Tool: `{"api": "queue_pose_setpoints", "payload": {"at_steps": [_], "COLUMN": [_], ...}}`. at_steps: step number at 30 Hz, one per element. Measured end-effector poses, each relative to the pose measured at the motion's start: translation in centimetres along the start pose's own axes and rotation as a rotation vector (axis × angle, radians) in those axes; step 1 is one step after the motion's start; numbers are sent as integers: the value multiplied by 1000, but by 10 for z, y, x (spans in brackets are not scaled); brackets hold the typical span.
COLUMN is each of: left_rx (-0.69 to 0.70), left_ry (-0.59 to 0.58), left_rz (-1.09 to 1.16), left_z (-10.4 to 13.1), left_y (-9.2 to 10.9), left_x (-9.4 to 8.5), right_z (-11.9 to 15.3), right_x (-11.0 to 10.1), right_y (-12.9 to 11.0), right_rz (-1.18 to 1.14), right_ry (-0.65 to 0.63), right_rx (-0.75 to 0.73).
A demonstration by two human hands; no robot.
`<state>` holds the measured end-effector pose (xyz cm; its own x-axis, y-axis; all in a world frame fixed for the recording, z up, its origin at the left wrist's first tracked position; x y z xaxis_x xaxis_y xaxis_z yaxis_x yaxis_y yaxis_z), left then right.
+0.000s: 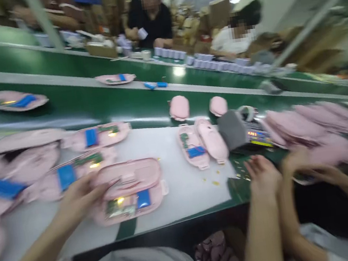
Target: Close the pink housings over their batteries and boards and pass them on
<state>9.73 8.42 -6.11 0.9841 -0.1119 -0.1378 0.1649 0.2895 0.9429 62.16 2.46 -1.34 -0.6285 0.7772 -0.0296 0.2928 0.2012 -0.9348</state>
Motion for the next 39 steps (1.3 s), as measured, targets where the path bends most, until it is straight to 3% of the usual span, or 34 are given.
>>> {"api": "queue_pose_setpoints", "payload": {"at_steps": [1, 3, 7, 9, 11, 13, 18, 24, 26, 29, 31, 33, 36, 39], "left_rx": [-39, -146, -121, -84, -50, -11, 37, 126, 125, 105, 125, 164, 214, 282], "left_ry": [63, -14, -53, -46, -40, -14, 56, 98, 92, 86, 118, 115, 49, -9], "left_rz": [-5, 35, 224, 278, 304, 300, 285, 194, 160, 117, 104, 94, 55, -35], "left_z": [4, 6, 4, 6, 9, 11, 9, 9, 10, 11, 13, 15, 18, 26], "left_y": [7, 12, 13, 10, 7, 7, 1, 3, 2, 0, 2, 7, 15, 21], "left_x": [-1, 12, 16, 14, 13, 10, 4, 0, -1, -1, -4, -5, 0, 4], "right_z": [17, 53, 156, 195, 214, 221, 232, 241, 228, 202, 196, 197, 203, 213], "right_x": [17, 74, 230, 279, 307, 318, 322, 329, 332, 337, 340, 342, 336, 313], "right_y": [-15, -56, -137, -146, -139, -131, -131, -142, -140, -126, -120, -126, -140, -158], "right_rz": [-27, -65, -106, -62, 22, 103, 206, 398, 509, 639, 572, 422, 294, 263], "right_ry": [-7, -163, -945, -1180, -1302, -1349, -1374, -1252, -1178, -1191, -1297, -1372, -1387, -1311], "right_rx": [-35, -168, -509, -610, -666, -723, -870, -1012, -963, -721, -578, -558, -670, -875]}}
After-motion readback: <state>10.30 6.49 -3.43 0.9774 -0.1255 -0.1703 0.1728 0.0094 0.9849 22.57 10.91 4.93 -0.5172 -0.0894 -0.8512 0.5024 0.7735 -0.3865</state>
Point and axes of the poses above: each hand's wrist, its own z-axis away from the middle knuckle, its own x-axis out of the palm, y = z × x, the point moved 9 cm from there along -z, towards the middle knuckle, and after that the axes turned 12 degrees about -x, right-handed, at the moved point
